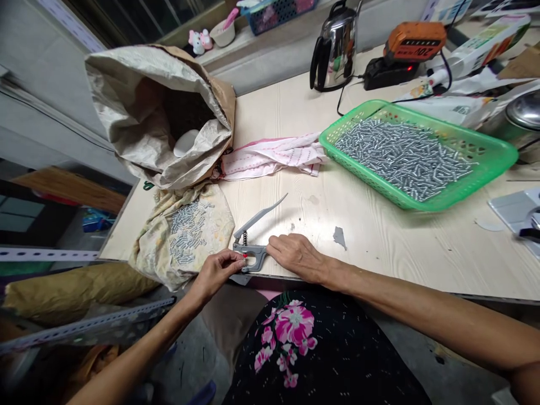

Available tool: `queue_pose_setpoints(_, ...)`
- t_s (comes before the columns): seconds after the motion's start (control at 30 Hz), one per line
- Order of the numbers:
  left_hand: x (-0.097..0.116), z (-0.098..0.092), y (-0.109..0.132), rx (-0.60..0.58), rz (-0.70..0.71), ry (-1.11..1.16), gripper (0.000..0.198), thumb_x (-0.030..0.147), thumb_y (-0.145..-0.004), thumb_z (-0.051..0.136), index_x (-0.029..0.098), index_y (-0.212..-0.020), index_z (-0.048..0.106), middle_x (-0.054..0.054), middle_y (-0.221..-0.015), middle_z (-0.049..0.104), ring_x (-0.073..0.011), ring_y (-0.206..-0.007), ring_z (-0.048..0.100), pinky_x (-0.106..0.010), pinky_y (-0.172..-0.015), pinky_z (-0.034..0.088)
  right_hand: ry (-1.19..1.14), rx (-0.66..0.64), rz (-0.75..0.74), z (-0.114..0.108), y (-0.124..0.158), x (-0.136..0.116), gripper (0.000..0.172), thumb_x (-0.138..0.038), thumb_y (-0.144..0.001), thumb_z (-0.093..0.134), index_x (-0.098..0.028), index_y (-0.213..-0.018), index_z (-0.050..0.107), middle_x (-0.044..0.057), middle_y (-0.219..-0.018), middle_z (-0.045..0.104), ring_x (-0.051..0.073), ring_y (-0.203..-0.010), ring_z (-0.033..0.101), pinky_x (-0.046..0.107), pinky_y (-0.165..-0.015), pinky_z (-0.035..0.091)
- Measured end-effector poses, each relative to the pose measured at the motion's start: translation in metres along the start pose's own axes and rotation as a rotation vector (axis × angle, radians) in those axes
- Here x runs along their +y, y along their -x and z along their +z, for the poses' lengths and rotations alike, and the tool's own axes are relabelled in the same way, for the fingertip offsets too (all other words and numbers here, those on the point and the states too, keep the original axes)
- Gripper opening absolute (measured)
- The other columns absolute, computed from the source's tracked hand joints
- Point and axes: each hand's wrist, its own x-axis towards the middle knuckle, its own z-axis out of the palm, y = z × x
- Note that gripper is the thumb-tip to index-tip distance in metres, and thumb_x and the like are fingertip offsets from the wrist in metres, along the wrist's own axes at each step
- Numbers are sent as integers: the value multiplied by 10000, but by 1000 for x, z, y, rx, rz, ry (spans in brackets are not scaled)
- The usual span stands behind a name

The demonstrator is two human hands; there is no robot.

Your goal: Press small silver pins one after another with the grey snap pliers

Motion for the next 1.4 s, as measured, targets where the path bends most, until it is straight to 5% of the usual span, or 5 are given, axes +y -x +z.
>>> queue_pose_setpoints(0.23, 8, -8, -13, -190, -178, -20, 413, 530, -627, 696, 124, -665, 638, 21, -543, 511, -88, -516, 407, -209, -497, 280, -70, -109, 10, -4, -2, 3, 247, -71, -966, 346, -173, -823, 519, 26, -780, 530, 145, -645, 425, 306, -574, 281)
queue_pose_setpoints(0.7, 25, -1, -20, -144, -414, -68, 250, 352, -627, 701, 142, -553, 587, 43, -460, 479, -69, -442, 347, -219, -471, 250, -166, -341, 132, -12, -12, 13, 200, -307, -985, 451, -183, -897, 580, 47, -928, 619, 183, -785, 522, 311, -654, 352)
queue_pose_setpoints(0.8, 22, -2, -19, -137, -396, -56, 268, 384, -602, 705, 138, -564, 604, 36, -479, 497, -79, -467, 381, -222, -486, 264, -198, -329, 174, -21, -17, 23, 460, -570, -889, 543, -168, -1111, 573, 144, -1262, 552, 287, -1109, 496, 405, -870, 403)
queue_pose_setpoints(0.97, 20, -1, -18, -102, -389, -46, 285, 402, -573, 707, 128, -604, 640, 24, -500, 531, -91, -489, 425, -225, -510, 305, -188, -406, 207, -21, -25, 46, 995, -721, -680, 671, -105, -1403, 376, 236, -1470, 351, 406, -1392, 196, 593, -1107, 159)
queue_pose_setpoints(1.4, 15, -2, -16, -117, -350, -72, 324, 436, -651, 697, 121, -608, 637, 29, -477, 511, -95, -476, 448, -221, -503, 341, -159, -428, 197, -26, -32, 42, 575, -554, -753, 713, -137, -1106, 535, 126, -1078, 585, 290, -970, 493, 448, -882, 373)
